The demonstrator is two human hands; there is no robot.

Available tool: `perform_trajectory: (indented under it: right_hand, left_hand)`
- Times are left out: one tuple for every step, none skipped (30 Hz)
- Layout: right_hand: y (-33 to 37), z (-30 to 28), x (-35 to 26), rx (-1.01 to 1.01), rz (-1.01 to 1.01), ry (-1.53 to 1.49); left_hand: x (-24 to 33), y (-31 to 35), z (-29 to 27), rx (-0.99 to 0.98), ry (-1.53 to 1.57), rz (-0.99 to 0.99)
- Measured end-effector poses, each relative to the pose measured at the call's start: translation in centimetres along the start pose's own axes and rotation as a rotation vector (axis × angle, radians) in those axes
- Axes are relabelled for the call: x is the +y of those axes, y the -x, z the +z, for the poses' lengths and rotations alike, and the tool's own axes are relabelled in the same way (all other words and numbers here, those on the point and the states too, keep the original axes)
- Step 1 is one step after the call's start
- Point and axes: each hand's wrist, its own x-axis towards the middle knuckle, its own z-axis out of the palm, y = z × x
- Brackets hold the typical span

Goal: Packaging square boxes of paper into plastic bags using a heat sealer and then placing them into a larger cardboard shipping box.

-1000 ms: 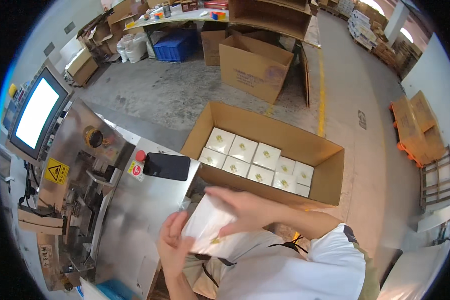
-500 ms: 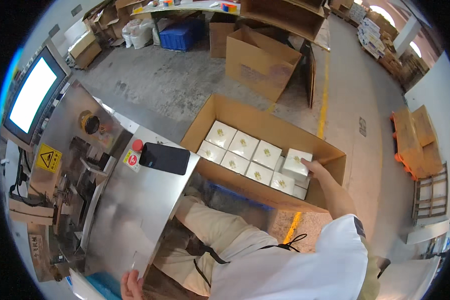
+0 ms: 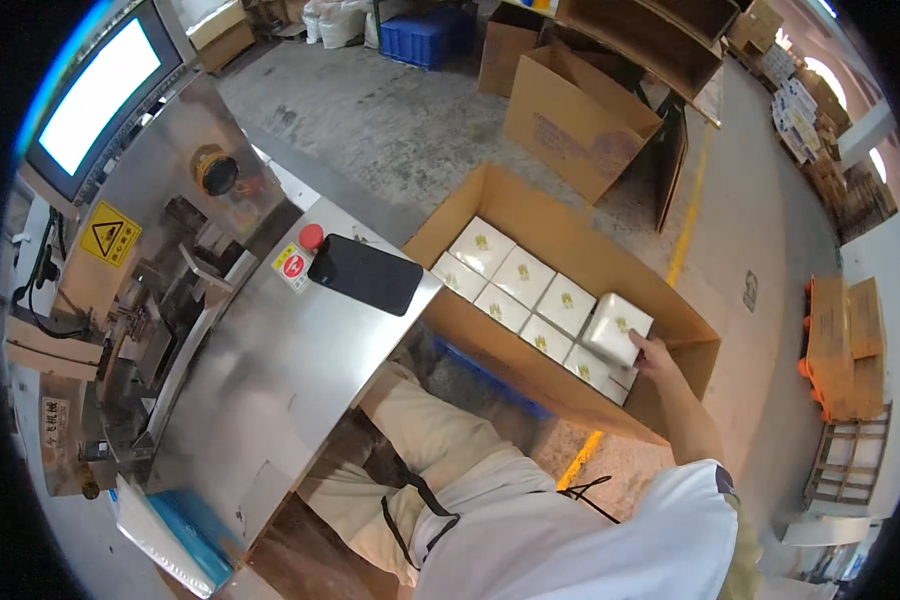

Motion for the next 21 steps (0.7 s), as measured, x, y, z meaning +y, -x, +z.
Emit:
perform_trajectory:
  right_hand:
    - [-0.1, -0.4, 0.3, 0.052, -0.054, -0.042]
    - [-0.1, -0.6, 0.7, 0.056, -0.051, -0.045]
    - [-0.1, -0.6, 1.3, 0.086, 0.058, 0.168]
    - [-0.2, -0.5, 1.9, 0.112, 0.167, 0.38]
    - [-1.3, -0.9, 2.6, 0.147, 0.351, 0.517]
    - [-2.2, -1.2, 3.2, 0.162, 0.348, 0.512]
    - [-3.2, -1.3, 3.6, 0.053, 0.363, 0.433]
    - [-3.7, 0.1, 4.1, -0.08, 0.384, 0.356]
    - [-3.8, 1.3, 4.6, -0.088, 0.291, 0.338]
    - [-3.5, 1.7, 4.4, -0.101, 0.294, 0.339]
    - [-3.6, 2.5, 4.0, -0.103, 0.291, 0.604]
    - [-4.1, 3.0, 3.3, -0.102, 0.271, 0.876]
    - [-5.8, -1.8, 1.9, -0.101, 0.137, 1.279]
    - [-6.1, 0.1, 1.7, -0.113, 0.052, 1.505]
    - [-4.1, 1.2, 0.7, -0.128, -0.056, 1.681]
    - [-4.2, 5.2, -0.1, -0.069, -0.114, 1.596]
    - [-3.8, 4.7, -1.0, 0.017, -0.294, 1.347]
    - [-3.0, 6.5, -3.3, -0.047, -0.397, 1.537]
    - [-4.3, 3.7, -4.0, 0.041, -0.567, 1.313]
    - [-0.9, 10.8, -4.9, -0.148, -0.445, 1.107]
    - [-0.1, 11.6, -6.0, -0.172, -0.573, 1.003]
  left_hand:
    - [-0.1, -0.9, 0.0, -0.021, 0.0, 0.004]
    - [-0.1, -1.8, 0.4, -0.042, -0.002, 0.011]
    - [-0.1, -2.7, 0.7, -0.061, -0.004, 0.019]
    - [0.0, -3.4, 1.0, -0.078, -0.006, 0.028]
    - [-0.3, -4.9, 1.6, -0.108, 0.003, 0.035]
    - [-0.4, -6.2, 2.5, -0.139, 0.011, 0.043]
    - [-0.3, -7.5, 3.4, -0.169, 0.018, 0.054]
    - [0.0, -8.1, 3.7, -0.176, 0.013, 0.065]
    - [0.2, -8.6, 4.0, -0.183, 0.01, 0.074]
    - [0.4, -9.2, 4.2, -0.187, 0.007, 0.083]
    - [0.5, -9.8, 4.1, -0.181, 0.006, 0.09]
    - [0.4, -10.2, 4.2, -0.172, 0.014, 0.097]
    - [-0.6, -12.1, 5.6, -0.218, 0.07, 0.099]
    - [-0.8, -11.5, 4.1, -0.164, 0.064, 0.102]
    - [1.9, -9.8, 3.5, -0.116, 0.028, 0.135]
    - [0.1, -8.5, -0.7, -0.002, 0.033, 0.124]
    - [-1.1, -7.6, -3.2, 0.075, 0.053, 0.118]
    - [-1.6, -5.6, -5.9, 0.175, 0.053, 0.12]
    - [-2.0, -4.3, -7.9, 0.245, 0.087, 0.136]
    - [-1.5, -0.9, -11.3, 0.413, 0.046, 0.141]
    - [-2.5, -2.2, -12.6, 0.621, -0.261, 0.12]
